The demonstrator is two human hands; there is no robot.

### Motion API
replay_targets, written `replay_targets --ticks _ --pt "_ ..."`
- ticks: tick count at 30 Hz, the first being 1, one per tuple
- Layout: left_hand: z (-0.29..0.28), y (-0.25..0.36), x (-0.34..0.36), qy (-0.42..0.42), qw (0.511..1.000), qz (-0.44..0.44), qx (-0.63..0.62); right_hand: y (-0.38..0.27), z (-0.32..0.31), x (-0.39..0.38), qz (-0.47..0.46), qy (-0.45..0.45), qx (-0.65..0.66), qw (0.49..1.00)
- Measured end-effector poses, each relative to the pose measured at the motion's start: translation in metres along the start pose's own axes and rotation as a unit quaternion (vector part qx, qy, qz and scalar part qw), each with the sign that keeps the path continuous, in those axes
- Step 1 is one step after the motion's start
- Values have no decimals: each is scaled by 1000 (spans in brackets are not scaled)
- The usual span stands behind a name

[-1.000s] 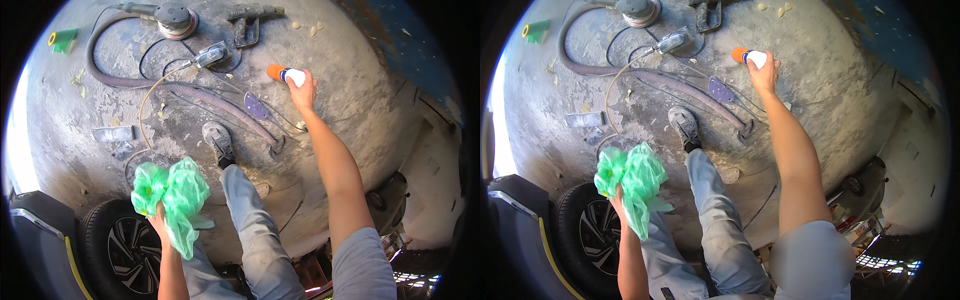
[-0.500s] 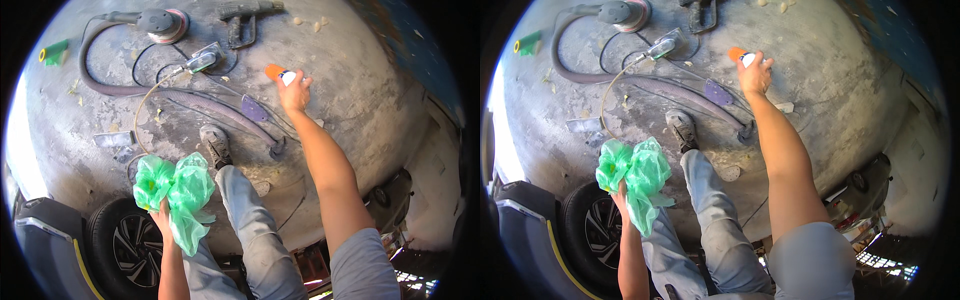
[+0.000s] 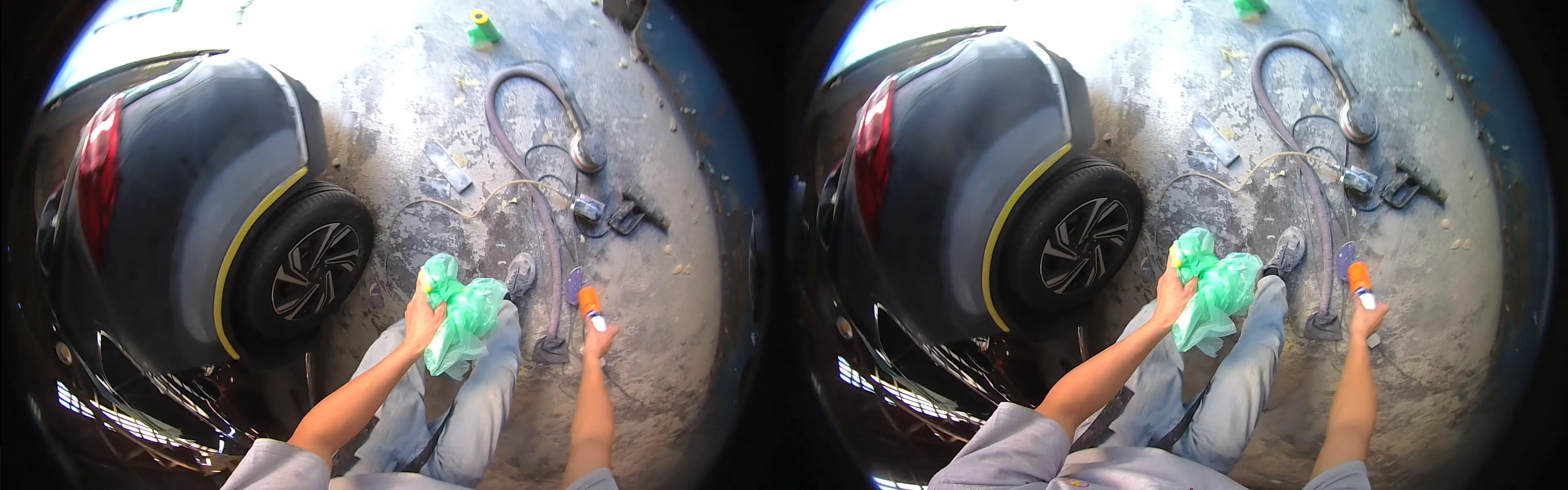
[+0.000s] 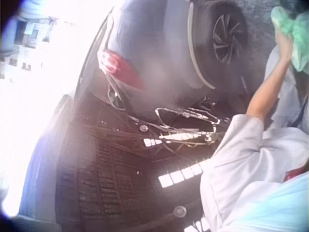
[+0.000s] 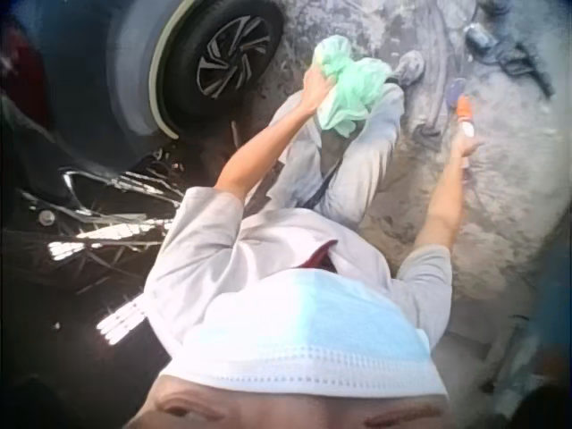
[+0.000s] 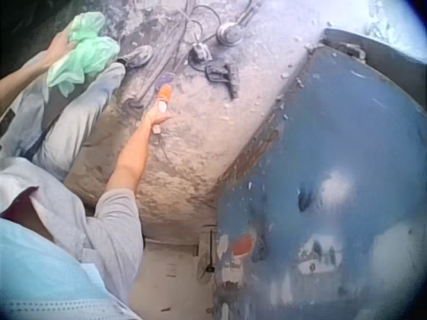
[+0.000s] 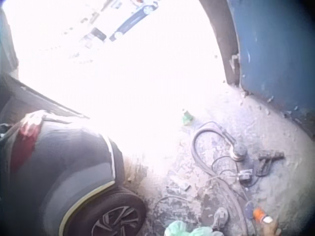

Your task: The person removes a green protective sheet from a black car, then sits on the floor and uses a heat gun to apply heat to the rear wheel arch area. The person repeatedly moves the heat gun along the yellow masking tape line and touches the panel with their hand.

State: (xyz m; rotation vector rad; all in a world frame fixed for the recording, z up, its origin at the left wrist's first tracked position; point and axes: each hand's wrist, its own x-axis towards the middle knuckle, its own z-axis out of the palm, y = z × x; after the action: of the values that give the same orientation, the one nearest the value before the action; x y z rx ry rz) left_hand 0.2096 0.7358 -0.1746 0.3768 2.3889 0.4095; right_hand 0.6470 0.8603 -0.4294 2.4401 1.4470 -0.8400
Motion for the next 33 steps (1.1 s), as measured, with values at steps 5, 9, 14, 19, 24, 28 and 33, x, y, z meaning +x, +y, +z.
replay_targets --ticks 5,9,14,19,24,28,33 --pt "-37 11 -64 14 999 5 -35 10 -63 -110 -14 -88 111 990" --pt "-49 10 -110 44 996 5 -78 28 -124 -168 -15 -84 106 991" --pt "-74 -15 -175 119 982 71 -129 87 -208 -224 -23 -43 64 997" --pt "-91 -110 -272 231 944 102 -211 216 -294 -267 -92 -10 -33 995" --pt "-86 -230 -410 197 856 -66 -474 375 -371 -316 -96 2 -113 989" --pt "-89 -281 -484 25 699 -171 -694 490 -407 -356 -25 -7 -123 992" --pt "-49 -289 -529 -42 730 -69 -679 626 -424 -378 87 -16 -91 992"
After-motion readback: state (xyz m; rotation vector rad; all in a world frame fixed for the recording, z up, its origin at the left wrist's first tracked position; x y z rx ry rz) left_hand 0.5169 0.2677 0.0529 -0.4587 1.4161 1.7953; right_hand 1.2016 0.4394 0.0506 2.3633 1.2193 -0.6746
